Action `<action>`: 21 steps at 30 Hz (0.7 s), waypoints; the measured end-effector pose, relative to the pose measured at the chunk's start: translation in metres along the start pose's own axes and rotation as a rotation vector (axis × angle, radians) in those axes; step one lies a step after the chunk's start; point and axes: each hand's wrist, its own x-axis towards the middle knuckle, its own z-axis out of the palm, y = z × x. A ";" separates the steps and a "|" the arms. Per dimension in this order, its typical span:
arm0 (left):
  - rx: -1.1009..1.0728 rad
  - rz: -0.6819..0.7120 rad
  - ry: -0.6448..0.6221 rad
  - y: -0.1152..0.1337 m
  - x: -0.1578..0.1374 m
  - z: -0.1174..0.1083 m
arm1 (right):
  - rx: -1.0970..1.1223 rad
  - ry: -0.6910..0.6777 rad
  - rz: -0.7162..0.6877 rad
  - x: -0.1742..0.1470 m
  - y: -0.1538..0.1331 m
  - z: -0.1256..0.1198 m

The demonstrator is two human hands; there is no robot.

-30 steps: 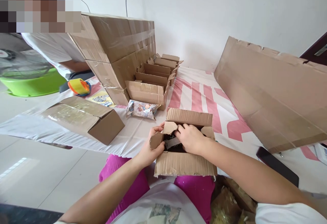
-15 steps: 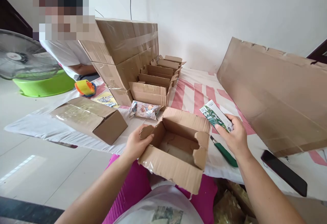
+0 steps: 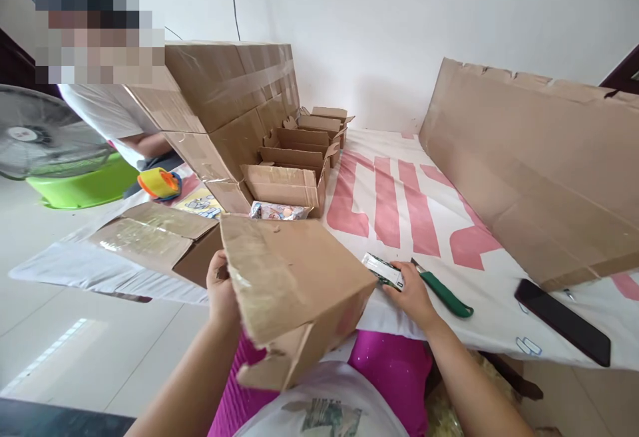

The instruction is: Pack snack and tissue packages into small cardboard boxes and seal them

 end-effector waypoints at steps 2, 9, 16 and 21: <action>0.003 0.021 0.027 -0.011 -0.003 0.000 | -0.037 0.006 -0.038 -0.002 0.008 0.007; 0.057 0.092 0.008 -0.009 -0.010 -0.001 | -0.176 0.156 -0.138 -0.004 0.008 0.007; 0.220 0.042 -0.011 0.015 -0.016 -0.004 | 0.116 0.145 -0.329 -0.002 -0.086 -0.017; 0.347 0.089 -0.095 0.018 -0.018 -0.004 | 0.091 0.068 -0.610 0.012 -0.144 -0.014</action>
